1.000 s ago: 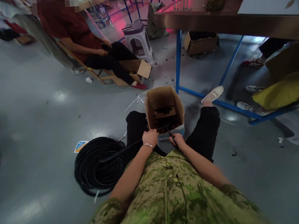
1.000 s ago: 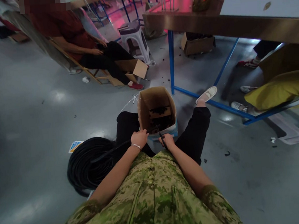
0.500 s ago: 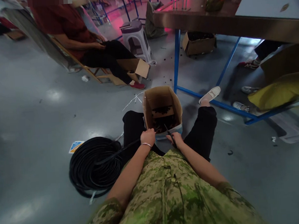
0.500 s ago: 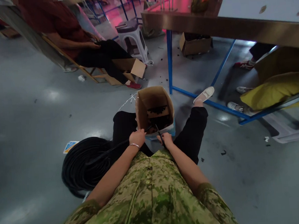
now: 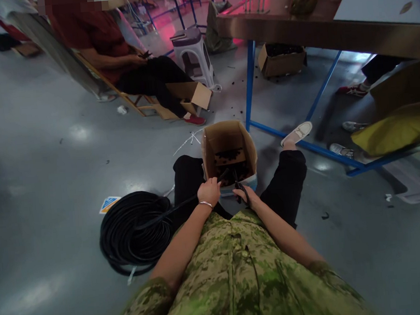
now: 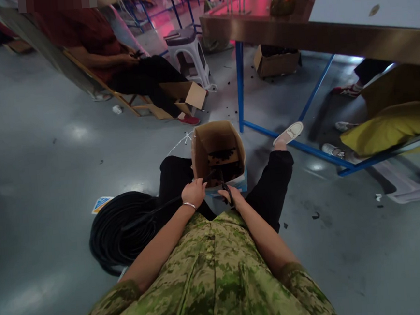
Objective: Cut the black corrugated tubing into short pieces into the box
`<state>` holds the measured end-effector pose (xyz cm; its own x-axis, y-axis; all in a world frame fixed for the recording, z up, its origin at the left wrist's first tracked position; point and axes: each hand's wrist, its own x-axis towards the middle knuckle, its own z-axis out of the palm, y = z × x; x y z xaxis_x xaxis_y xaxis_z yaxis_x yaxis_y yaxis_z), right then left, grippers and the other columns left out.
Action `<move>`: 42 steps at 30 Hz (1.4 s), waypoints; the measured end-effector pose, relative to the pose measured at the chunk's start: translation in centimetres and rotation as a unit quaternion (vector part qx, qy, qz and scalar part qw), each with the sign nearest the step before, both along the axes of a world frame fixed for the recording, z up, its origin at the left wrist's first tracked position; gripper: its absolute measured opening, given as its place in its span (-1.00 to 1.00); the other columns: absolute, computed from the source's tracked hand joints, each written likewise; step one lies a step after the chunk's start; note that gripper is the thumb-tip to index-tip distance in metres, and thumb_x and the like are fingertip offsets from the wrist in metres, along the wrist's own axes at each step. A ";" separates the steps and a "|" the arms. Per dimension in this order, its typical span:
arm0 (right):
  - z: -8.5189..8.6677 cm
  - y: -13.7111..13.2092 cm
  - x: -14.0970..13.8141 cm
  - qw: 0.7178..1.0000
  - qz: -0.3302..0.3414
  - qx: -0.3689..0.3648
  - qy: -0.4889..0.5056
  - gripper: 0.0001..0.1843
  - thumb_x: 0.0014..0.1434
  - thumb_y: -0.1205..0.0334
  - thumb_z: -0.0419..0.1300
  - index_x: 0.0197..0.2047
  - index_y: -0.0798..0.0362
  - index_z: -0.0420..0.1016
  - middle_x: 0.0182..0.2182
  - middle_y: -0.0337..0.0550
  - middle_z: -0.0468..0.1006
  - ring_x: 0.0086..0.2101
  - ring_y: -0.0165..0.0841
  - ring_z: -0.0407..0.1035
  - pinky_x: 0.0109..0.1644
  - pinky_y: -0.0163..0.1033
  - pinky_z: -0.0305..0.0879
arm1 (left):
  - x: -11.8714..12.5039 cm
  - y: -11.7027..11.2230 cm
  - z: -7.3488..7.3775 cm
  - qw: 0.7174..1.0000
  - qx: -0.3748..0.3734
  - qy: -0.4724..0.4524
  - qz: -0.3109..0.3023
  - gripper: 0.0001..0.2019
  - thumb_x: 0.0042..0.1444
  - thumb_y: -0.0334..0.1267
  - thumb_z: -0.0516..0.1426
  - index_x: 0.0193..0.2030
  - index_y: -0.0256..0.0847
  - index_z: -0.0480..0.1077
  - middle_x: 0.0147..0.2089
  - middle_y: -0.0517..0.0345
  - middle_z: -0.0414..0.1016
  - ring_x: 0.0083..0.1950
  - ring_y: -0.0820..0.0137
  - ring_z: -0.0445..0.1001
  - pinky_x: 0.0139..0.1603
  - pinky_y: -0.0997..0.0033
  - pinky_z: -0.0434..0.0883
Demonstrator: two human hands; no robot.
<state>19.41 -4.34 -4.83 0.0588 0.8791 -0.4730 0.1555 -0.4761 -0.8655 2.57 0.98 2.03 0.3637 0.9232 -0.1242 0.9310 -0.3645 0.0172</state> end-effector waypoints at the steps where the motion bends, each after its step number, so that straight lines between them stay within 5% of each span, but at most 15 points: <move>1: 0.0 0.0 0.1 1.000 0.007 0.021 -0.003 -0.75 0.05 0.05 0.21 -0.36 0.08 0.48 -0.54 -0.22 0.52 -0.51 -0.36 0.40 -0.45 -0.35 0.28 | 0.0 0.0 0.0 1.000 0.002 -0.007 0.003 -0.68 0.31 -0.17 -0.13 -0.04 -0.29 0.33 -0.11 -0.11 0.45 -0.11 0.23 0.46 -0.13 0.28 0.28; 13: -0.3 -0.5 0.7 0.987 0.071 0.122 -0.079 -0.70 0.00 0.14 0.22 -0.18 0.06 0.53 -0.37 -0.18 0.55 -0.30 -0.25 0.41 -0.23 -0.24 0.30 | -0.3 -0.2 -0.4 0.997 0.024 -0.043 -0.060 -0.69 0.32 -0.15 -0.11 -0.04 -0.24 0.35 -0.13 -0.05 0.48 -0.13 0.27 0.47 -0.15 0.33 0.27; 32: 0.2 -0.9 0.6 0.991 0.019 0.070 0.108 -0.62 -0.03 0.08 0.25 -0.13 0.04 0.49 -0.25 -0.18 0.57 -0.22 -0.26 0.41 -0.12 -0.23 0.30 | -0.4 0.1 0.6 0.996 -0.025 -0.029 -0.084 -0.68 0.31 -0.12 -0.11 0.01 -0.20 0.34 -0.09 -0.02 0.50 -0.15 0.29 0.50 -0.20 0.37 0.31; 42: -0.1 -0.9 0.8 0.994 0.033 0.087 0.059 -0.64 -0.02 0.11 0.23 -0.13 0.04 0.49 -0.26 -0.18 0.57 -0.20 -0.26 0.40 -0.08 -0.22 0.29 | -0.5 0.1 0.8 0.996 -0.039 -0.030 -0.070 -0.68 0.32 -0.11 -0.12 -0.01 -0.20 0.34 -0.10 -0.04 0.49 -0.15 0.30 0.50 -0.19 0.38 0.31</move>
